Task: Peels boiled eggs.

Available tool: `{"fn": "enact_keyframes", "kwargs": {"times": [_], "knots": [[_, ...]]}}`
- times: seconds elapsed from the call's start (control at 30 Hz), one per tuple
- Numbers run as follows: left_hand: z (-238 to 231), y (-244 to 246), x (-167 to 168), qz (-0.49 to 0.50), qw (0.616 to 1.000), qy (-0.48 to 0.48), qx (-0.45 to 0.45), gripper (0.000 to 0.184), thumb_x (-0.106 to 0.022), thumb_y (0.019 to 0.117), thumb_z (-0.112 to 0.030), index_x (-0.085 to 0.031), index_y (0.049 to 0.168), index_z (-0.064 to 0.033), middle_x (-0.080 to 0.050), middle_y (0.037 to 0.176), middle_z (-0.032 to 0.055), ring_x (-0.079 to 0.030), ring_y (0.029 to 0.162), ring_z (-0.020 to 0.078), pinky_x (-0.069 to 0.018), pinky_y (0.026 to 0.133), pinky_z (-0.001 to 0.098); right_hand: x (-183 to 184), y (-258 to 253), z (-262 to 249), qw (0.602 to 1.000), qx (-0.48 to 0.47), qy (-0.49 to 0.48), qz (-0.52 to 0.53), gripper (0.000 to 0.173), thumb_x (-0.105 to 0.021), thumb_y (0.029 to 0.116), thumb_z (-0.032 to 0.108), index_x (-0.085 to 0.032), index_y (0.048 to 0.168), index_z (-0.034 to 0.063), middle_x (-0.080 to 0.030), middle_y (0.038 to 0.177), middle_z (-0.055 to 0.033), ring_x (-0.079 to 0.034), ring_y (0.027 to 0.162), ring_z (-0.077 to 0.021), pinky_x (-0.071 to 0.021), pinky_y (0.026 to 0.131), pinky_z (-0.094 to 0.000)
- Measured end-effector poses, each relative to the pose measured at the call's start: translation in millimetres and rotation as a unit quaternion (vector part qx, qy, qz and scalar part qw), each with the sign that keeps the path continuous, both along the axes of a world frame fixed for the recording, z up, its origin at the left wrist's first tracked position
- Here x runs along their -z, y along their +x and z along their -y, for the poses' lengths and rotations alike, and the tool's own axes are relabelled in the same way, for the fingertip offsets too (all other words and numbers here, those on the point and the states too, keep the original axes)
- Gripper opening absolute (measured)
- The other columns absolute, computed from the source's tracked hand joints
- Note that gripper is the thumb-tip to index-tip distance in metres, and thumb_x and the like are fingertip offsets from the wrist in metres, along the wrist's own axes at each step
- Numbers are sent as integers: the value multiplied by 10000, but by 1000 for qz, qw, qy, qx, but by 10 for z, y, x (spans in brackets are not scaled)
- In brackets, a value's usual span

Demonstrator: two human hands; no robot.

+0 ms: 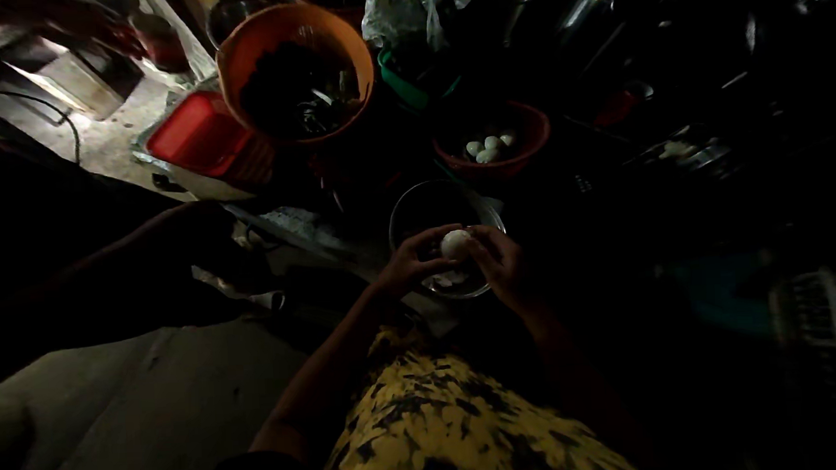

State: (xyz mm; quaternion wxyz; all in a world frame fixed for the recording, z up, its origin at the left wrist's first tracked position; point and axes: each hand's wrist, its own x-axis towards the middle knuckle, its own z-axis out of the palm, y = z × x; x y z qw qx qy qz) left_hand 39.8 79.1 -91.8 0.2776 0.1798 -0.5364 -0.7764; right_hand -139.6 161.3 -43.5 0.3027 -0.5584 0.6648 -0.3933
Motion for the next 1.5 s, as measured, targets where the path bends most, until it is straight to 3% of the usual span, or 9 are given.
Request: {"fn": "enact_keyframes", "kwargs": {"times": [0.1, 0.23, 0.67, 0.83, 0.97, 1.07, 1.2, 1.37, 1.5], "knots": [[-48, 6, 12, -5, 1000, 12, -2, 549, -666, 945, -40, -493, 1465, -28, -657, 1267, 110, -673, 1063, 133, -562, 960, 319, -27, -35, -27, 1000, -4, 9, -7, 289, -589, 1028, 210, -645, 1197, -17, -679, 986, -77, -648, 845, -58, -559, 778, -241], [-32, 41, 28, -19, 1000, 20, 12, 539, -641, 966, -62, -483, 1481, -45, -659, 1273, 107, -674, 1068, 142, -562, 965, 333, -28, -81, -43, 998, -47, 14, 28, 416, -693, 967, 232, -609, 1304, 2, -693, 1082, -60, -664, 940, -39, -567, 842, -215], [-41, 15, 86, -54, 998, 33, 27, 509, -646, 966, -74, -510, 1455, -27, -669, 1243, 113, -675, 1065, 159, -559, 974, 361, 9, -129, -57, 998, -23, -1, 56, 346, -774, 895, 252, -607, 1108, 35, -630, 901, 0, -619, 783, -22, -551, 713, -189], [-41, 11, 68, -37, 999, 32, 8, 523, -646, 962, -53, -496, 1463, -30, -665, 1252, 109, -677, 1066, 153, -562, 971, 350, -47, -75, -57, 999, -19, -4, 32, 423, -761, 914, 218, -620, 1258, 16, -675, 1133, -81, -664, 981, -79, -576, 851, -252], [-50, 5, 60, -25, 999, 32, 0, 515, -640, 960, -46, -500, 1456, -31, -667, 1244, 103, -678, 1054, 142, -566, 960, 338, -40, -74, -50, 999, -21, -10, 22, 379, -757, 916, 204, -634, 1218, 12, -674, 1111, -84, -660, 931, -66, -568, 809, -224], [-31, 16, 107, -34, 999, 32, 12, 514, -644, 968, -64, -502, 1461, -38, -663, 1259, 107, -672, 1078, 149, -558, 977, 344, -18, -107, -36, 999, -40, -2, 29, 433, -760, 917, 230, -624, 1266, 14, -663, 1154, -87, -652, 966, -62, -562, 832, -223], [-6, 10, 94, -23, 999, 26, 12, 504, -654, 969, -88, -515, 1450, -31, -672, 1248, 102, -676, 1074, 141, -561, 972, 338, -36, -109, -9, 999, -25, 11, 30, 399, -777, 905, 236, -639, 1204, 11, -670, 1067, -70, -648, 884, -56, -560, 778, -215], [6, -3, 99, -9, 1000, 27, 6, 491, -656, 967, -78, -526, 1438, -27, -669, 1253, 110, -678, 1073, 157, -568, 962, 351, -55, -129, 13, 999, -23, 29, 26, 403, -780, 902, 236, -624, 1192, 4, -669, 1077, -82, -657, 927, -67, -568, 809, -227], [1, -20, 136, -3, 1000, 21, -3, 511, -664, 966, -97, -513, 1448, -21, -665, 1267, 114, -675, 1087, 161, -564, 971, 354, -48, -120, 28, 999, -20, 17, 21, 325, -765, 906, 206, -627, 1118, 3, -649, 962, -57, -620, 816, -45, -539, 731, -199]]}}
